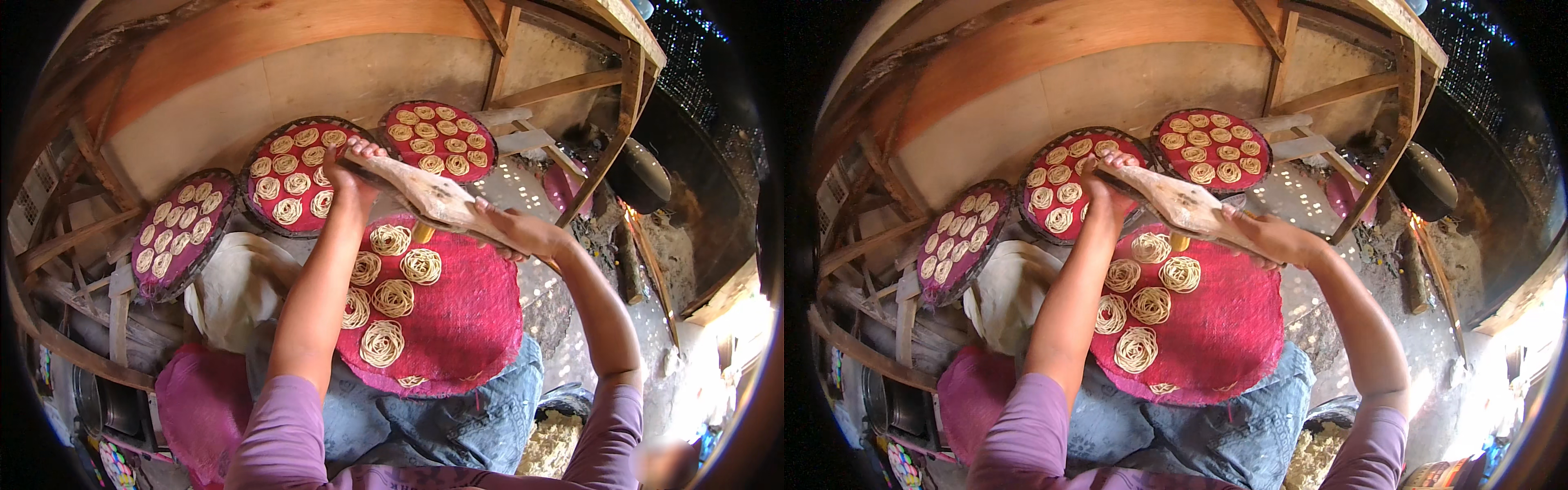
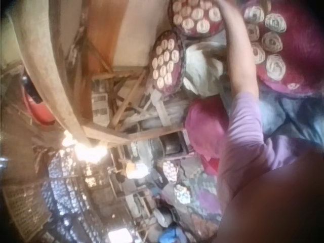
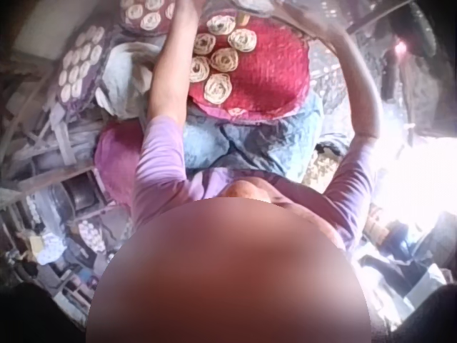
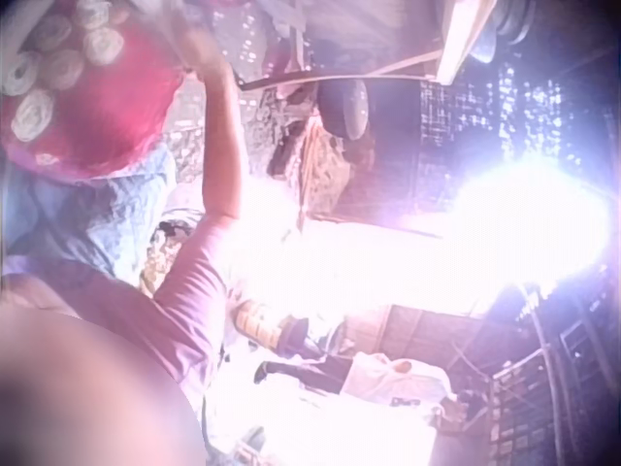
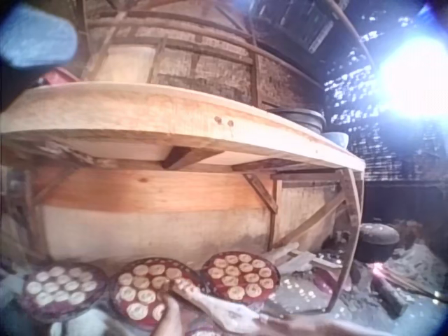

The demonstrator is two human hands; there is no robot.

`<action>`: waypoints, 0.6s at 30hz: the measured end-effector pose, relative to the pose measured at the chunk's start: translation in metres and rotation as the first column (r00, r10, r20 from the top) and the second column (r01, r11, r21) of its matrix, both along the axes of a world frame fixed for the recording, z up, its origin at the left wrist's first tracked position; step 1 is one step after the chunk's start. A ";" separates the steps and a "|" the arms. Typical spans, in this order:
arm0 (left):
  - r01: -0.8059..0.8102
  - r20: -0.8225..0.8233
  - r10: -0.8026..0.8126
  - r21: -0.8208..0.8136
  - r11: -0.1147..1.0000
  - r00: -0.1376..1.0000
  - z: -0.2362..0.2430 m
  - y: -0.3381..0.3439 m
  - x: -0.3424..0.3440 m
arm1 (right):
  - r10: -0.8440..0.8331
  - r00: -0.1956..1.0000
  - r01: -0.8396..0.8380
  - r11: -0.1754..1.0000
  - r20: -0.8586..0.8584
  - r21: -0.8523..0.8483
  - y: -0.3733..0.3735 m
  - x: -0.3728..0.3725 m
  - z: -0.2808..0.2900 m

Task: The person scoops dough from a large bowl and loads it into a handheld extruder. They then squeeze the extruder to form spiral noodles onto a purple mat placed on their lap. The process is repeated multiple times, filling the mat with noodle spirals.

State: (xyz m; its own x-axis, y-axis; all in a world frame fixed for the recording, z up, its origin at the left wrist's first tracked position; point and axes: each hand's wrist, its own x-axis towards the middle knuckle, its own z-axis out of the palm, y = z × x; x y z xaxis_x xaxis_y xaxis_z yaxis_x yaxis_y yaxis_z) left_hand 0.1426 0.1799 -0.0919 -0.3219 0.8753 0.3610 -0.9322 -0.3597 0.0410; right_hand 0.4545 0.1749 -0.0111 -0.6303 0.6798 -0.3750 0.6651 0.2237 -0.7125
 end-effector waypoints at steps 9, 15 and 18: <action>-0.047 0.082 0.055 -0.104 0.994 0.995 0.000 0.032 0.012 | -0.162 0.981 0.139 0.973 0.112 0.187 0.027 -0.015 0.002; 0.005 0.113 0.016 -0.182 0.983 0.993 0.002 0.038 0.024 | -0.161 0.982 0.147 0.980 0.099 0.134 0.029 0.006 0.015; -0.004 0.146 0.032 -0.192 0.981 0.989 0.005 0.045 0.027 | -0.214 0.969 0.177 0.950 0.125 0.258 0.036 0.001 0.014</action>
